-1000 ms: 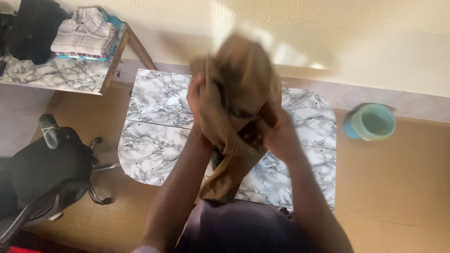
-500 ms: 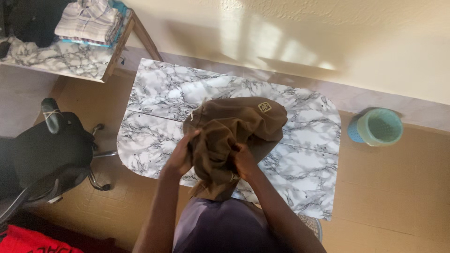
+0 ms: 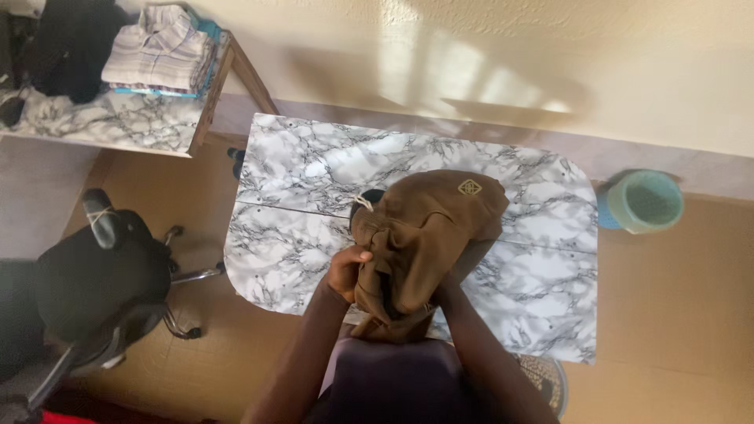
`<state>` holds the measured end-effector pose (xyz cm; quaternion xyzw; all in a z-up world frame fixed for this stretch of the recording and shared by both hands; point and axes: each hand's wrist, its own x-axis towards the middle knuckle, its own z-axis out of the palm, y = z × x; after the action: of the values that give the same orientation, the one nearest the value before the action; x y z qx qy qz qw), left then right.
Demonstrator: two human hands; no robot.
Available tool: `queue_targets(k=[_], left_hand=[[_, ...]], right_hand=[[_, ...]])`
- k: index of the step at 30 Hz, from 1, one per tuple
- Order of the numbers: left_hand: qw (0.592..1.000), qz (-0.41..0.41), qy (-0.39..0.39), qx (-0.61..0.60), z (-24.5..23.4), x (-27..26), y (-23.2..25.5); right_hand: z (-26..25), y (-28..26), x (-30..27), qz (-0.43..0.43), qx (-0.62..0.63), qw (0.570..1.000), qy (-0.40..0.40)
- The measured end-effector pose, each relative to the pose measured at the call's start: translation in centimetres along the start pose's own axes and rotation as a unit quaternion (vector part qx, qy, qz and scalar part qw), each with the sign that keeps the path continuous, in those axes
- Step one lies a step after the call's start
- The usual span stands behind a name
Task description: The person folds a striped polo shirt on a marble-patterned table, then places it on a nearby shelf. They then pick up a pair of brown trousers from a basket, unfold them, and begin folding them on the same table.
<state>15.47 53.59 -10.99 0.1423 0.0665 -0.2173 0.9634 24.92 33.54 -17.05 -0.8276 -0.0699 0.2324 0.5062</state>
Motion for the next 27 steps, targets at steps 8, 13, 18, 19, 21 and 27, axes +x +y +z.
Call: queue_targets(k=[8,13,18,19,21,27], left_hand=[[0.991,-0.022,-0.110,-0.069,3.1,1.8,2.0],[0.998,0.015,0.049,-0.030,6.1,2.2,4.3],[0.998,-0.048,0.043,-0.022,3.0,0.4,3.7],[0.997,-0.070,0.035,-0.010,2.0,0.2,3.4],[0.993,-0.110,0.019,0.029,0.0,-0.2,2.7],[0.980,-0.137,0.006,0.142,-4.3,2.6,1.8]], right_hand=[[3.1,-2.8,-2.8,-0.068,-0.052,0.996,0.000],[2.2,-2.7,-0.6,-0.030,-0.059,0.996,0.055],[-0.8,-1.9,1.9,0.034,-0.062,0.989,0.127],[-1.1,-1.8,2.1,0.037,-0.064,0.989,0.131],[-0.9,-2.0,2.1,0.038,-0.065,0.988,0.132],[3.8,-3.9,-0.3,-0.045,-0.075,0.995,0.052]])
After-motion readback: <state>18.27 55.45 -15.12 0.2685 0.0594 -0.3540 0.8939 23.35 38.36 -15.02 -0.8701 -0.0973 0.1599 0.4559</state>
